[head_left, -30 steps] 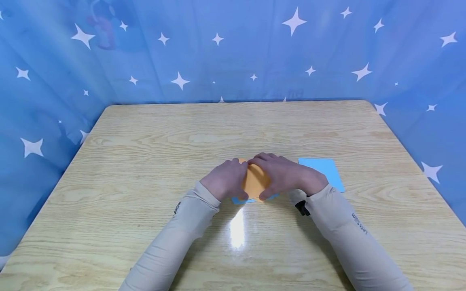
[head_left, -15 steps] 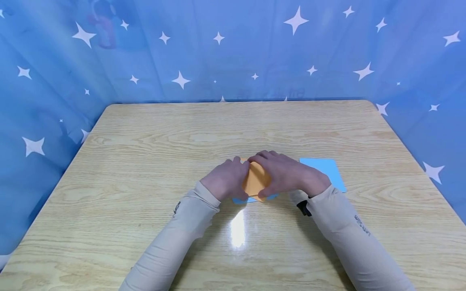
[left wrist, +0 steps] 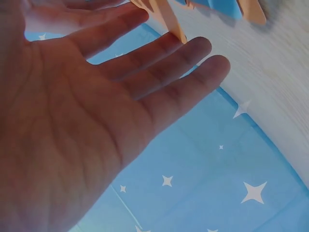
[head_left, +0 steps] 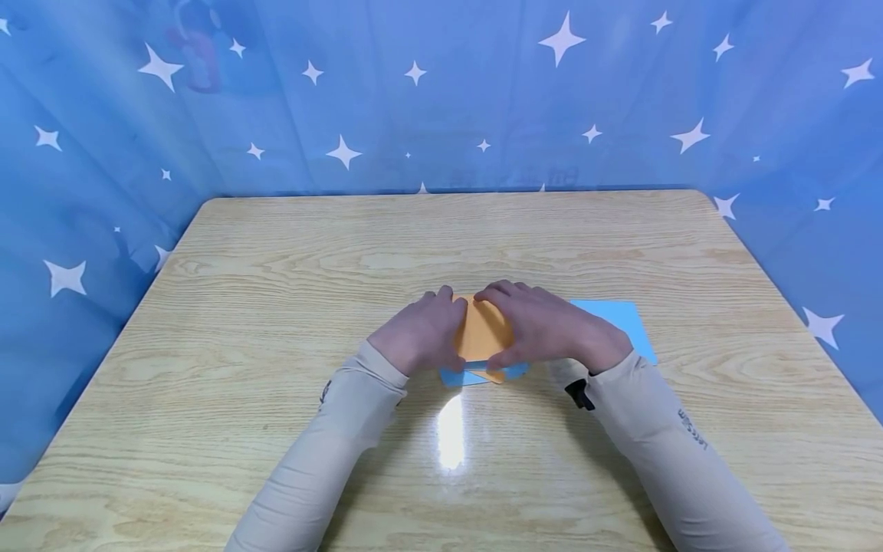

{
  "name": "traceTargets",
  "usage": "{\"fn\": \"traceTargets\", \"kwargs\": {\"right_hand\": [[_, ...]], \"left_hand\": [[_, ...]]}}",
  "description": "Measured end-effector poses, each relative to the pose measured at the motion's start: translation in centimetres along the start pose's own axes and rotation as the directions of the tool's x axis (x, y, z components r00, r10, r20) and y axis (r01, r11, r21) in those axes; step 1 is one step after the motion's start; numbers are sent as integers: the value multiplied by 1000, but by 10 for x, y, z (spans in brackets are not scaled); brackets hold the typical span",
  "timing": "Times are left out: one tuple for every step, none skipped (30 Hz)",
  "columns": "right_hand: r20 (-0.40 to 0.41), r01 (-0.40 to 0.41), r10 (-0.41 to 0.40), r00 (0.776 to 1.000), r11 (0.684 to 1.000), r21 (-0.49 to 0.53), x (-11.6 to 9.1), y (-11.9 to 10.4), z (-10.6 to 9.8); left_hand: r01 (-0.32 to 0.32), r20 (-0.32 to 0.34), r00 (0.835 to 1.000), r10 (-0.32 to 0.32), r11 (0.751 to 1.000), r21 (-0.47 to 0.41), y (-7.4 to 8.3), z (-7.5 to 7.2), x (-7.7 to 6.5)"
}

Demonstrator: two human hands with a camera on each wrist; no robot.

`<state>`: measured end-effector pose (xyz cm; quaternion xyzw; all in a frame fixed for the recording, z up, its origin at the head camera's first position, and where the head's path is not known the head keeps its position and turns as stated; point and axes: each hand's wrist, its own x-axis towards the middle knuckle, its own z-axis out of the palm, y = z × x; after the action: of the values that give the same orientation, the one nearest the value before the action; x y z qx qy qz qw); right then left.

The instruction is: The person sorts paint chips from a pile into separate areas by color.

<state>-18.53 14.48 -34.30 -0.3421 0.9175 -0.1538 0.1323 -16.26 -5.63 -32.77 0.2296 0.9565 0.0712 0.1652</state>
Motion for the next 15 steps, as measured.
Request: {"fn": "traceTargets", "kwargs": {"right_hand": [[-5,-3,3,1000,1000,-5,0,0,0],[-9,-4,4,1000,1000,-10,0,0,0],[-10,-7,7,1000,1000,-14,1,-1,-1],[-14,-8,8,1000,1000,-17,1,-1,-1],[-20,-8,7,1000,1000,-17,1,-1,-1],[-24,-8,8,1000,1000,-18,1,-2,-1],[-31,-5,4,1000,1000,-16,1,-2,-2],[-39,-1,0,999,1000,-16,2,-3,-3],[-47,5,-6,999,1000,-15,2,-4,-4],[-56,11,-12,998,1000,-17,3,-5,-6],[-64,18,-19,998,1000,-19,4,-7,-8],[-72,23,-25,997,999,-22,5,-8,-10],[-80,29,-31,996,999,-26,7,-11,-12],[-87,34,-37,996,999,-33,8,-13,-14],[-94,39,-42,995,999,-38,10,-15,-16]], "left_hand": [[-1,0,1000,1,1000,0,-1,-1,0],[-4,0,1000,4,1000,-1,-2,-2,-1],[-10,-2,1000,10,1000,-2,-3,-3,-1],[-15,-3,1000,15,1000,-10,-4,-5,-2],[-19,-5,1000,19,1000,-17,-6,-6,-3],[-26,-7,1000,26,999,-24,-7,-7,-4],[-34,-11,999,34,999,-26,-9,-9,-5],[-42,-15,999,41,999,-29,-10,-11,-6],[-47,-17,999,47,998,-33,-12,-13,-7],[-53,-20,998,53,998,-32,-14,-15,-8],[-58,-22,998,57,998,-32,-16,-18,-9],[-61,-22,998,61,998,-31,-18,-22,-10],[-64,-19,998,63,998,-30,-20,-25,-11],[-68,-17,998,68,997,-28,-23,-29,-13],[-73,-17,997,72,997,-30,-25,-33,-15]]}}
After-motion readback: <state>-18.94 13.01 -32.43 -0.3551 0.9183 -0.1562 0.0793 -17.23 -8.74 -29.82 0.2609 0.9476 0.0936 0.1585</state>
